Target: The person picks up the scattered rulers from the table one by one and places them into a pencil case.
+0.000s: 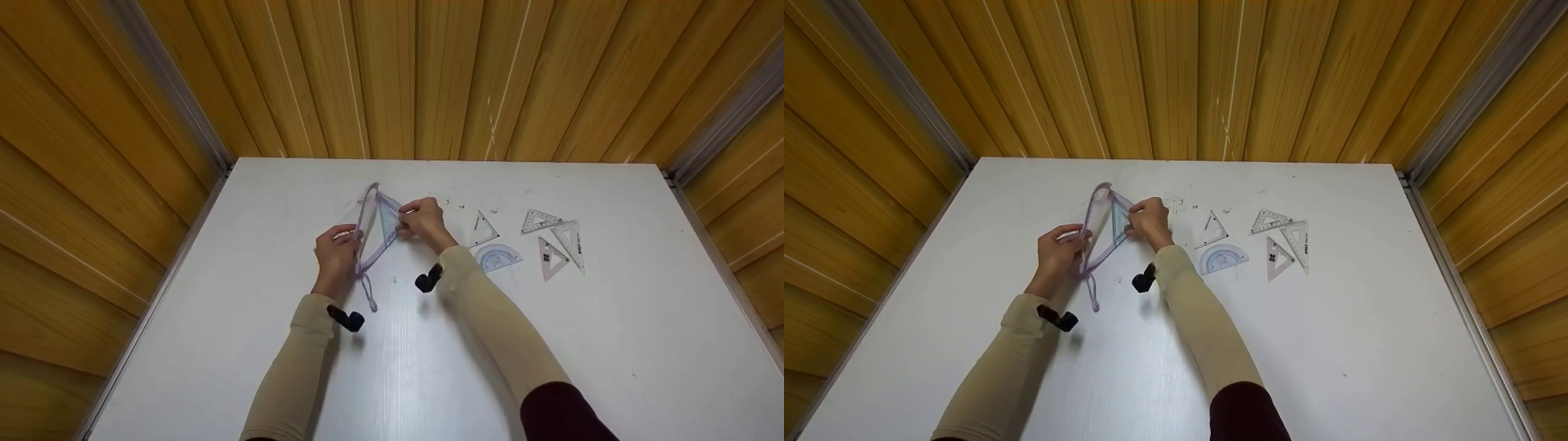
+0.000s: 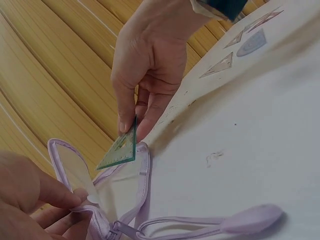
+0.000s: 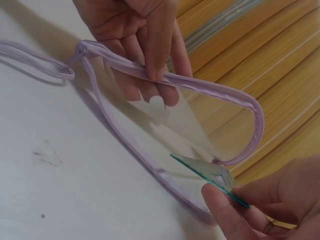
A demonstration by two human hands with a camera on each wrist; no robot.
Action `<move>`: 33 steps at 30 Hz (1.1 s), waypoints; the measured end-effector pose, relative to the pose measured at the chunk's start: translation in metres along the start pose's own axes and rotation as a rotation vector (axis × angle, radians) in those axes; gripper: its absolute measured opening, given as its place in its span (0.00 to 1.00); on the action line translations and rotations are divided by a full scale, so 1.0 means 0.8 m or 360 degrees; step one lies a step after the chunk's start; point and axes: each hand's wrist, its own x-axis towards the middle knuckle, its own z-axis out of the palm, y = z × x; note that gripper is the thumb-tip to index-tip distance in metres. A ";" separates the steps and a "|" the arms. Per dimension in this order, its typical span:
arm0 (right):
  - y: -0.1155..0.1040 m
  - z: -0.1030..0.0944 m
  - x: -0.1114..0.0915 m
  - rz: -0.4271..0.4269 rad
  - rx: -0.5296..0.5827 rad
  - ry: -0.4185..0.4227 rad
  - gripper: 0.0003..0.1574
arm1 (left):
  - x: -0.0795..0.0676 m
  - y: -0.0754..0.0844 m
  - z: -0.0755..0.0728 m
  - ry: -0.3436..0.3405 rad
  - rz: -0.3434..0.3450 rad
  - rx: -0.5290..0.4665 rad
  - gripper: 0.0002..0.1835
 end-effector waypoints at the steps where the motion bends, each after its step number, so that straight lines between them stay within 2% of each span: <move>1: 0.000 0.003 0.001 0.0003 -0.0006 0.0007 0.13 | 0.000 0.000 0.000 0.0001 -0.0003 0.0003 0.13; 8: 0.003 0.021 0.007 0.0027 0.0015 0.0064 0.09 | 0.001 0.000 0.001 0.0002 -0.0002 0.0015 0.13; 17: 0.007 0.033 0.009 0.0005 0.0123 0.0098 0.08 | 0.000 0.001 0.001 0.0007 0.0003 0.0057 0.14; 23: 0.009 0.034 0.005 -0.0030 0.0037 0.0094 0.10 | 0.000 -0.001 0.001 -0.0003 -0.0013 -0.0040 0.14; 33: 0.007 0.033 0.002 -0.0054 -0.0032 0.0083 0.07 | 0.003 -0.001 -0.001 0.0016 -0.0002 -0.0044 0.13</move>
